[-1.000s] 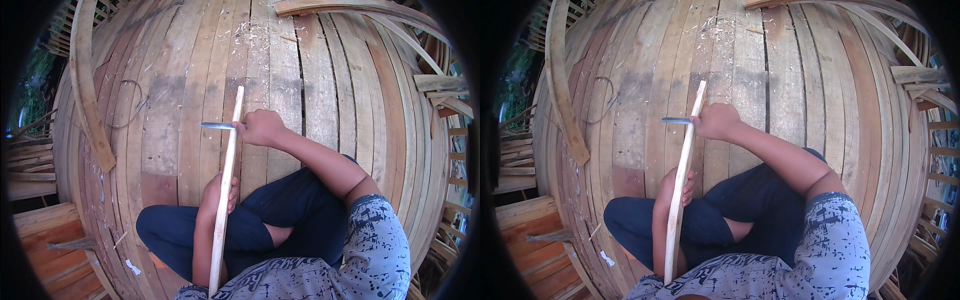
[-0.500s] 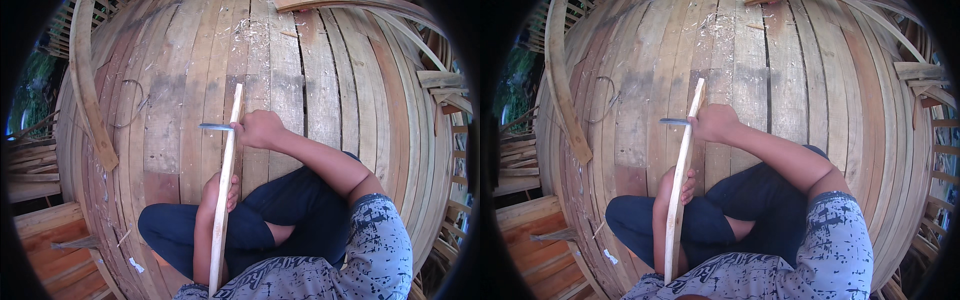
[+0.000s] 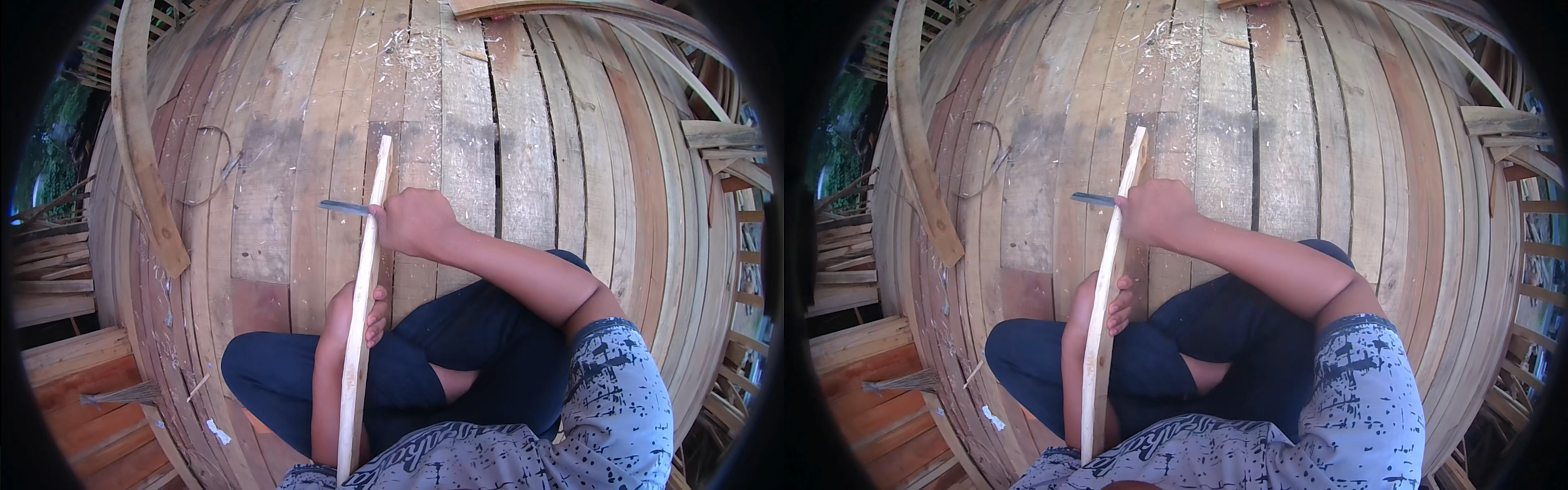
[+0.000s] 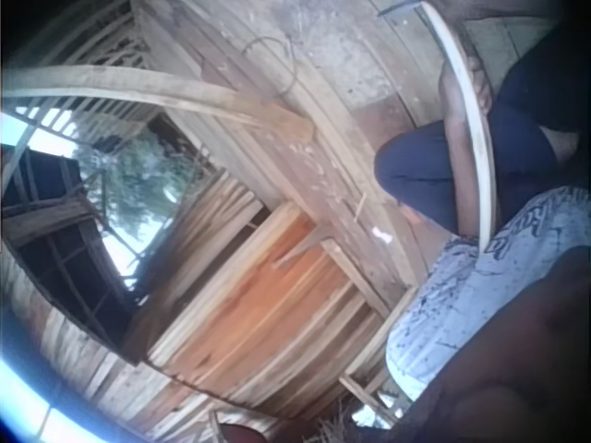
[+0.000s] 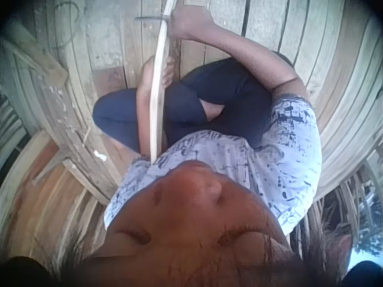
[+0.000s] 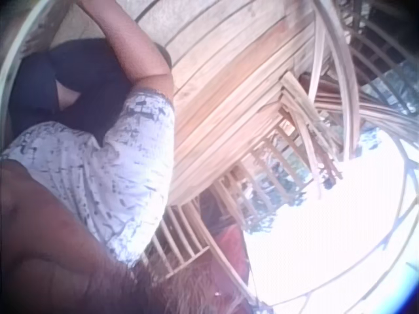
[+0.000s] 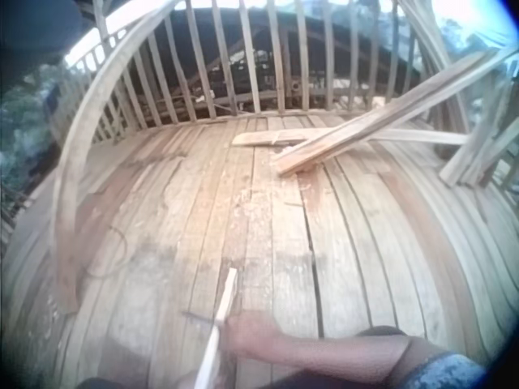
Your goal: The person sits cross-legged on a wooden floor and uses a knife to shave and shape a long, thin piece of wood. They hold the wood with their left hand and use the knife in their right hand to remove thin shavings, gradually refining the wood's surface and edges.
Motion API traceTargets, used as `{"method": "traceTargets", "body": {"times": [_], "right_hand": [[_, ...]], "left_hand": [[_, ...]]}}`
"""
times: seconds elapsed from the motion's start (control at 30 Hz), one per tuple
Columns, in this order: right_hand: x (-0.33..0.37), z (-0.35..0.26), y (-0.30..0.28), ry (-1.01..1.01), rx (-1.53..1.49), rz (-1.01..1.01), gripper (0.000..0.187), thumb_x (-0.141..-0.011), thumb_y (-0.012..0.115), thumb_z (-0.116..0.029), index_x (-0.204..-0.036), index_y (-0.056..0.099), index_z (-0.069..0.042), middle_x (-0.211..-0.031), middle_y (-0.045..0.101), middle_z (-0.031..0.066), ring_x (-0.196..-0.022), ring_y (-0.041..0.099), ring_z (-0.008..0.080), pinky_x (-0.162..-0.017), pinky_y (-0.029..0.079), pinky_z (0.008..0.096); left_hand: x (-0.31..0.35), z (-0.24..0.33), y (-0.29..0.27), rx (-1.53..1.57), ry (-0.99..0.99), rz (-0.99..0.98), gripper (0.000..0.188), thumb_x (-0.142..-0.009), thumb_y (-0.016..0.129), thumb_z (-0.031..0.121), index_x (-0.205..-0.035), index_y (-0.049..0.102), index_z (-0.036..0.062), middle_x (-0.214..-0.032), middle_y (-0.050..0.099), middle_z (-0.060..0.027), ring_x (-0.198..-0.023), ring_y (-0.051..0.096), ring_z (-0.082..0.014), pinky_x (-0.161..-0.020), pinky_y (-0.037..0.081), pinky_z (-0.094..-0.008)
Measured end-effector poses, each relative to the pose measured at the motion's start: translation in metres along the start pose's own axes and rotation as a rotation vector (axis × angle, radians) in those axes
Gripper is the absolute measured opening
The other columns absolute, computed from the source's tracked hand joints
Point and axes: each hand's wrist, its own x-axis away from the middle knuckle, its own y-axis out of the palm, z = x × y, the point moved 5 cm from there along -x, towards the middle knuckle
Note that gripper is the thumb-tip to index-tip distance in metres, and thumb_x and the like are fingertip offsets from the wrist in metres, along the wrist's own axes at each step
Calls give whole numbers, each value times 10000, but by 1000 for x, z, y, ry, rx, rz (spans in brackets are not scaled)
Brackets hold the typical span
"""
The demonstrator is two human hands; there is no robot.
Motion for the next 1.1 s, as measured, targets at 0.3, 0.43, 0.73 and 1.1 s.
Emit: {"method": "traceTargets", "body": {"times": [0.3, 0.43, 0.73, 1.1], "right_hand": [[-25, 40, -1, 103, -41, 36, 404, -995, 457, -306, -912, 671, 27, -865, 695, 237, -831, 690, 400, -768, 539, 486], [-37, 61, -10, -55, -140, 75, 412, -980, 496, -326, -895, 684, 31, -851, 687, 250, -841, 679, 408, -771, 522, 494], [-24, 33, 1, 13, -89, -148, 525, -990, 434, -412, -929, 717, 25, -888, 696, 251, -905, 683, 407, -838, 528, 488], [-20, 18, 3, -11, -22, -62, 489, -1003, 423, -391, -902, 715, -11, -836, 687, 249, -847, 671, 430, -807, 523, 516]], "left_hand": [[-3, 1, -2, -85, 27, -36, 361, -1007, 288, 396, -889, 480, 114, -511, 406, -8, -343, 423, -157, -315, 380, -305], [-5, 2, -2, -108, 46, -9, 366, -1013, 288, 394, -882, 489, 118, -514, 405, -4, -344, 423, -149, -318, 384, -301], [2, 5, 1, -277, 142, 189, 417, -1029, 315, 423, -855, 491, 87, -504, 410, -10, -334, 421, -127, -303, 372, -267], [4, 2, -1, -234, 128, 172, 433, -1033, 302, 405, -841, 500, 72, -504, 437, -24, -328, 425, -125, -296, 366, -271]]}}
